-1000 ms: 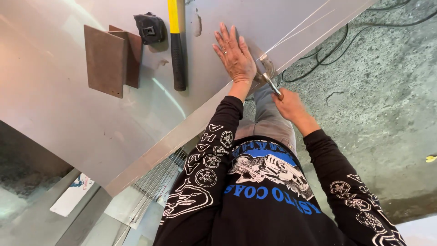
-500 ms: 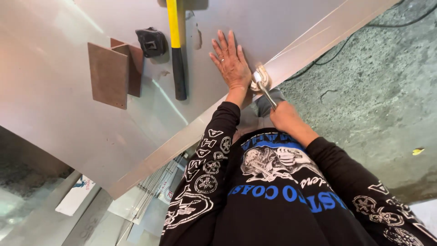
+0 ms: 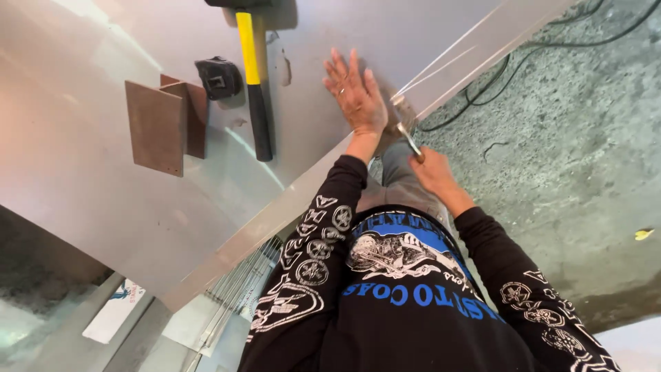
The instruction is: Using locking pliers to bend and align a metal flange on a sheet metal unit.
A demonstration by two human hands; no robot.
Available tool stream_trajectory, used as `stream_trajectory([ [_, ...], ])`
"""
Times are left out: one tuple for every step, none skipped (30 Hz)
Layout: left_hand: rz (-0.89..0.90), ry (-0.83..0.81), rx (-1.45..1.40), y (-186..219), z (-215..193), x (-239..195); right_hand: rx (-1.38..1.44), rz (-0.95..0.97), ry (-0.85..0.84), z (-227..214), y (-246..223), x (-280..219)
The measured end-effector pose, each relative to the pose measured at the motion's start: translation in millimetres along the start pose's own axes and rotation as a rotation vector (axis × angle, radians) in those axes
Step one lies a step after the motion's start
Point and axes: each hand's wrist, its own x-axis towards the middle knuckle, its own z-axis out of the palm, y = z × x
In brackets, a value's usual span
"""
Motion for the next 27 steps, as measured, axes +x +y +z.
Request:
stream_trajectory([
  [0.012,-0.002,-0.008,9.2,13.1,6.0,0.005,0.002,0.014,-9.8,4.1,9.5],
  [0.019,0.004,-0.023,19.3,25.8,12.0,-0.008,0.024,0.019,-20.3,8.0,18.5],
  [0.021,0.008,-0.033,29.5,37.1,16.6,-0.021,0.046,0.017,-31.3,11.9,26.0],
  [0.028,0.005,-0.036,39.1,43.0,23.6,-0.017,0.049,0.023,-45.9,9.5,33.9],
  [0.013,0.009,-0.026,46.2,46.2,24.1,-0.025,0.031,0.012,-57.3,9.1,36.0],
  [-0.001,0.012,-0.015,52.9,49.1,24.6,-0.032,0.012,0.002,-68.2,8.5,38.1],
  [0.004,0.012,-0.017,56.6,53.0,25.1,-0.029,0.013,0.007,-76.2,9.8,41.5],
  [-0.001,0.015,-0.002,60.5,56.2,26.0,-0.031,-0.005,-0.005,-84.5,10.4,44.5],
  [-0.007,0.021,0.015,64.0,58.9,28.7,-0.032,-0.027,-0.019,-92.8,9.7,49.0],
  [-0.002,0.024,0.015,64.5,62.1,31.3,-0.029,-0.030,-0.015,-96.7,8.4,52.0],
  [-0.007,0.018,0.033,63.8,63.7,30.6,-0.045,-0.025,-0.038,-99.0,7.8,52.0],
  [-0.012,0.012,0.050,62.4,65.3,30.2,-0.061,-0.020,-0.060,-100.8,7.1,52.3],
  [-0.013,0.008,0.053,61.9,65.1,28.7,-0.059,-0.018,-0.064,-97.0,9.3,50.9],
  [-0.021,0.000,0.066,61.0,64.9,27.6,-0.062,-0.018,-0.063,-93.0,11.0,49.7],
  [-0.029,-0.002,0.076,60.8,66.2,29.4,-0.068,-0.023,-0.059,-90.8,11.9,51.8],
  [-0.030,0.000,0.076,61.7,65.7,34.0,-0.069,-0.024,-0.060,-89.0,11.8,55.7],
  [-0.036,-0.010,0.085,63.0,64.3,33.2,-0.072,-0.026,-0.047,-87.1,14.0,54.2],
  [-0.042,-0.020,0.094,64.1,62.6,32.8,-0.076,-0.027,-0.035,-85.0,15.7,52.8],
  [-0.046,-0.021,0.094,63.4,61.0,32.4,-0.078,-0.025,-0.037,-86.2,12.2,48.8],
  [-0.049,-0.036,0.117,62.7,58.7,32.6,-0.072,-0.018,-0.036,-87.4,7.9,44.9],
  [-0.047,-0.048,0.132,63.8,60.1,37.0,-0.068,-0.011,-0.025,-91.3,3.0,45.2],
  [-0.046,-0.047,0.124,65.8,62.0,41.9,-0.074,-0.010,-0.018,-96.3,-1.5,47.1],
  [-0.051,-0.066,0.140,65.9,60.8,41.4,-0.078,0.017,-0.037,-99.3,-5.1,43.9],
  [-0.056,-0.086,0.157,65.4,58.7,40.9,-0.082,0.044,-0.055,-101.4,-9.3,40.2],
  [-0.064,-0.087,0.152,65.0,58.7,40.7,-0.091,0.047,-0.057,-101.9,-8.0,40.0],
  [-0.068,-0.092,0.152,64.8,57.6,40.3,-0.112,0.057,-0.078,-102.3,-7.2,38.9],
  [-0.064,-0.094,0.148,64.5,57.8,43.8,-0.130,0.065,-0.089,-102.4,-7.8,40.9],
])
